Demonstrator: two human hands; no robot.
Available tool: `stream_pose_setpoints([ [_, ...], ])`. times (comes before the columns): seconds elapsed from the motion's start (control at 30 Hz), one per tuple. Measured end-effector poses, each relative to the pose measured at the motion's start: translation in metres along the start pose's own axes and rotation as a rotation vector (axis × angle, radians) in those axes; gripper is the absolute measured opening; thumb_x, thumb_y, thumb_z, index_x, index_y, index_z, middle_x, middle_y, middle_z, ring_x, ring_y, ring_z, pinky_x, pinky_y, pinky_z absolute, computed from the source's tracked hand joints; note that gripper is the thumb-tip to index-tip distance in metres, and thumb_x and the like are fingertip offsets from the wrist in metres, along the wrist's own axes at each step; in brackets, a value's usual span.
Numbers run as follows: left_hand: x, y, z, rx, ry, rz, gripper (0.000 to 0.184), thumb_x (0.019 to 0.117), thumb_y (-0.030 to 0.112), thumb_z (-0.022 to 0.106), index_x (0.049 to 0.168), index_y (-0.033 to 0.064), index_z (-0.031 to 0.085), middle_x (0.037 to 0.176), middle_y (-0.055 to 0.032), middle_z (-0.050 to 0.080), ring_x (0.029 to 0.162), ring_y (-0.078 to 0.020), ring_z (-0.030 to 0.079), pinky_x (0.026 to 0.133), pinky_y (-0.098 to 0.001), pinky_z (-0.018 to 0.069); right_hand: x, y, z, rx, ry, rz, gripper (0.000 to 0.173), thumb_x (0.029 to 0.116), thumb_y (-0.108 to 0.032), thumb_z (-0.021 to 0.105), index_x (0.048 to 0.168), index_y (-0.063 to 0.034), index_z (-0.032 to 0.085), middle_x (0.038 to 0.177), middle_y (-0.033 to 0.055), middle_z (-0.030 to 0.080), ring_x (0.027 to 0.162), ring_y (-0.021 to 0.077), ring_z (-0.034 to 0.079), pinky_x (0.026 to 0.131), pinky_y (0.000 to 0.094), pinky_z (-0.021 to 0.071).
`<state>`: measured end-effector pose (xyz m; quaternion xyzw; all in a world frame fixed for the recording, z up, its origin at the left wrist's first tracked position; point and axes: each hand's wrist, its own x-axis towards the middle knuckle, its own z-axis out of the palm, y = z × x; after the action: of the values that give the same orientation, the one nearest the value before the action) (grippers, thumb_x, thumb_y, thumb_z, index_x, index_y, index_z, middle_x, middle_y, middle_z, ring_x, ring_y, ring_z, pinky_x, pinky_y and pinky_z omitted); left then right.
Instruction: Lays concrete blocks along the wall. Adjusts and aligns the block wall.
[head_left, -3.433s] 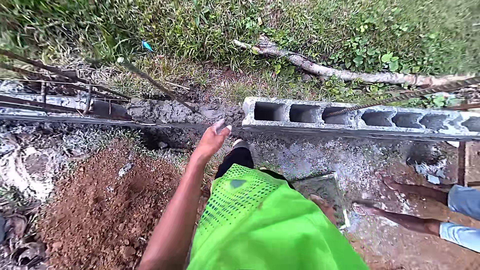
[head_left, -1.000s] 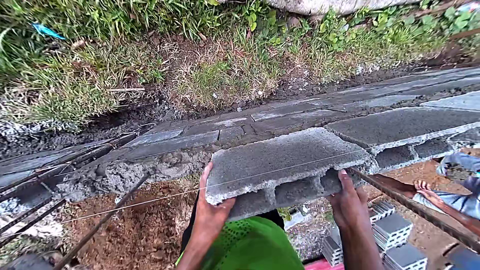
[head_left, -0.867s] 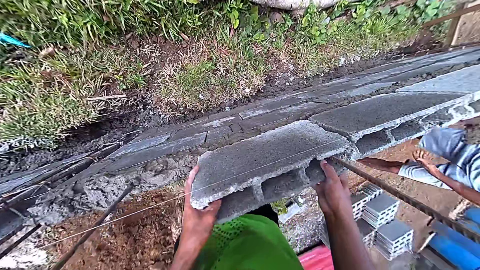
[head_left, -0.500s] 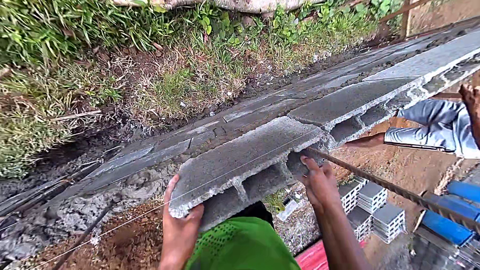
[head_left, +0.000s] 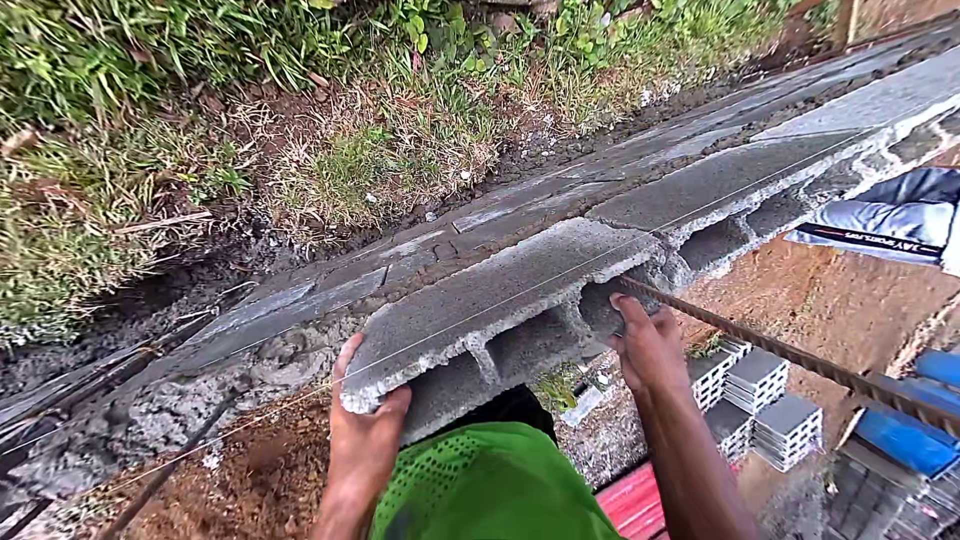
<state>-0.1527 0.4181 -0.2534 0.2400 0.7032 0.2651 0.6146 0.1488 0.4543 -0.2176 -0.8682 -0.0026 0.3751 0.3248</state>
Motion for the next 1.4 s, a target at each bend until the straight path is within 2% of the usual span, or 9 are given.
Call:
stream_pose_setpoints([
  [0.23,0.001,-0.005,0.002,-0.020,-0.003,0.032,0.095,0.0687,-0.003,0.070,0.155,0.0013,0.031,0.146,-0.0106,0.055,0.126,-0.0146,0.060,0.100,-0.0304,0.0562,0.002,0.001,0.001,0.036,0.007,0.005,0.026,0.1029,-0.009,0.060,0.126,0.0003,0.051,0.100,0.0135,0.066,0.078,0.0201,0.071,0.059,0.0361,0.0623],
  [0.3,-0.001,-0.004,0.001,-0.006,0.006,0.034,0.095,0.0682,-0.003,0.070,0.155,0.0021,0.032,0.147,-0.0111,0.053,0.128,-0.0154,0.059,0.101,-0.0313,0.0560,-0.001,0.001,-0.001,0.036,0.009,-0.006,0.034,0.1020,-0.007,0.060,0.132,-0.0002,0.047,0.103,0.0137,0.064,0.080,0.0199,0.071,0.059,0.0358,0.0619],
  [0.5,-0.010,0.015,-0.007,0.013,-0.030,0.041,0.094,0.0688,-0.006,0.069,0.155,0.0023,0.032,0.143,-0.0102,0.057,0.125,-0.0155,0.061,0.099,-0.0310,0.0578,-0.018,-0.004,-0.014,0.066,0.003,-0.016,0.035,0.1022,-0.006,0.060,0.134,-0.0022,0.045,0.105,0.0136,0.066,0.081,0.0210,0.073,0.060,0.0376,0.0643],
  [0.63,0.006,0.001,-0.006,-0.017,-0.008,-0.074,0.090,0.0734,-0.008,0.069,0.155,0.0051,0.034,0.142,-0.0113,0.058,0.123,-0.0172,0.063,0.098,-0.0339,0.0585,-0.007,0.005,0.001,-0.020,-0.013,-0.035,0.040,0.1033,-0.013,0.059,0.138,-0.0021,0.041,0.104,0.0126,0.063,0.079,0.0184,0.071,0.060,0.0351,0.0624],
  [0.77,0.008,-0.005,-0.004,-0.043,-0.006,-0.066,0.092,0.0722,-0.007,0.070,0.155,0.0045,0.033,0.142,-0.0117,0.058,0.124,-0.0174,0.062,0.099,-0.0336,0.0579,0.000,0.009,0.005,0.006,-0.017,-0.022,0.038,0.1046,-0.011,0.056,0.138,-0.0031,0.041,0.103,0.0137,0.066,0.079,0.0210,0.073,0.061,0.0375,0.0644],
  [0.93,0.010,-0.006,-0.002,-0.056,0.014,-0.070,0.091,0.0727,-0.008,0.071,0.155,0.0047,0.033,0.140,-0.0124,0.060,0.122,-0.0177,0.064,0.098,-0.0343,0.0587,-0.001,0.004,0.006,0.012,-0.001,-0.051,0.028,0.1020,-0.007,0.059,0.127,-0.0015,0.047,0.096,0.0105,0.066,0.072,0.0178,0.072,0.057,0.0346,0.0636],
  [1.07,0.001,0.005,-0.006,-0.035,-0.001,-0.039,0.091,0.0722,-0.006,0.071,0.155,0.0040,0.034,0.139,-0.0121,0.061,0.121,-0.0175,0.065,0.098,-0.0337,0.0590,-0.008,-0.001,-0.001,0.004,0.007,-0.039,0.028,0.1018,-0.007,0.059,0.126,-0.0026,0.046,0.097,0.0094,0.065,0.074,0.0169,0.072,0.058,0.0342,0.0638],
  [1.3,0.017,0.000,-0.006,0.024,-0.024,-0.079,0.091,0.0760,-0.005,0.072,0.157,0.0133,0.034,0.138,-0.0083,0.062,0.119,-0.0149,0.065,0.097,-0.0335,0.0586,-0.001,0.020,0.004,-0.027,0.038,-0.040,0.057,0.1028,-0.011,0.059,0.150,-0.0051,0.028,0.118,0.0142,0.058,0.093,0.0194,0.069,0.068,0.0366,0.0624],
  [1.4,0.016,0.000,-0.008,0.001,-0.006,-0.072,0.091,0.0760,-0.005,0.072,0.157,0.0125,0.034,0.140,-0.0090,0.060,0.122,-0.0152,0.063,0.099,-0.0337,0.0577,-0.005,0.017,0.007,-0.006,0.014,-0.032,0.058,0.1028,-0.011,0.059,0.151,-0.0044,0.027,0.122,0.0159,0.057,0.095,0.0210,0.070,0.069,0.0375,0.0635],
])
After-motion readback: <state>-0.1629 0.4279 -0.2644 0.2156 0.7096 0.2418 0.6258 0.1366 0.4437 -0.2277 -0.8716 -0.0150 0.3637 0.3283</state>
